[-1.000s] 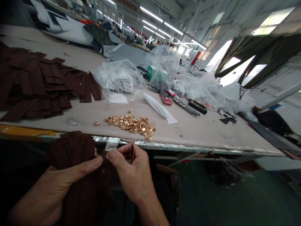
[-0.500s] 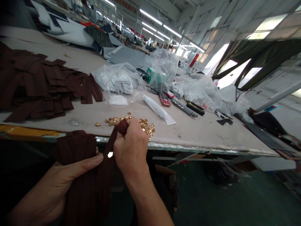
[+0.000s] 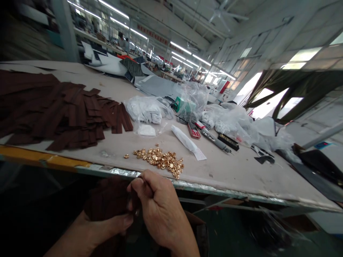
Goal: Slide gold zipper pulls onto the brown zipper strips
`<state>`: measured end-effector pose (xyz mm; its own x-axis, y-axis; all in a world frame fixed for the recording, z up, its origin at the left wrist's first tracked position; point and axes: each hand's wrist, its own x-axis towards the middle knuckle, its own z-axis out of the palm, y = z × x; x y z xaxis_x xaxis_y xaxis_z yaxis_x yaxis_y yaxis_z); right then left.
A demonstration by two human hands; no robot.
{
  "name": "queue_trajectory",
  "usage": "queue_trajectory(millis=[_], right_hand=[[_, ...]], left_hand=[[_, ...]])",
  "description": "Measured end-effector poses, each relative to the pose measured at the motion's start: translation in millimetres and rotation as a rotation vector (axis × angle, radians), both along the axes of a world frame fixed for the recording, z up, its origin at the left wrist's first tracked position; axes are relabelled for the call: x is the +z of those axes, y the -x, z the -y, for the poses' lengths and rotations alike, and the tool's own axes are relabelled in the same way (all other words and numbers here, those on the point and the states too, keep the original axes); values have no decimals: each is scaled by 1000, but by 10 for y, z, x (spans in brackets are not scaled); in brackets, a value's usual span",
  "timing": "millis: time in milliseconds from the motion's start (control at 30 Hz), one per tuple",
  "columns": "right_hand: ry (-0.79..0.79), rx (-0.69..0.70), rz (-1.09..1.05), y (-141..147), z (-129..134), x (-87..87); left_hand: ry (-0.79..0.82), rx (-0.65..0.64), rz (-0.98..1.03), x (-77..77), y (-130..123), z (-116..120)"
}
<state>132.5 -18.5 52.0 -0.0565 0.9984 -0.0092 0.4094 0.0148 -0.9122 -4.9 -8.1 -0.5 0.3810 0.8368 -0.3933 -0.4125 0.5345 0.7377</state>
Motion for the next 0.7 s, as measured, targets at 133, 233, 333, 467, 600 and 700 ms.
queue_trajectory(millis=[133, 233, 333, 467, 600, 700], right_hand=[[-43, -146, 126, 83, -169, 108], [-156, -216, 435, 225, -451, 117], [-217, -217, 699, 345, -725, 60], [-217, -184, 815, 395, -926, -23], [-214, -174, 801, 353, -857, 27], [-207, -170, 665, 269, -572, 111]], left_hand=[[51, 7, -69, -68, 97, -14], [170, 50, -75, -63, 174, -43], [165, 44, -77, -64, 223, -51], [179, 2, -46, -75, 258, -42], [195, -3, -21, -35, 281, -37], [196, -17, -7, -20, 288, -33]])
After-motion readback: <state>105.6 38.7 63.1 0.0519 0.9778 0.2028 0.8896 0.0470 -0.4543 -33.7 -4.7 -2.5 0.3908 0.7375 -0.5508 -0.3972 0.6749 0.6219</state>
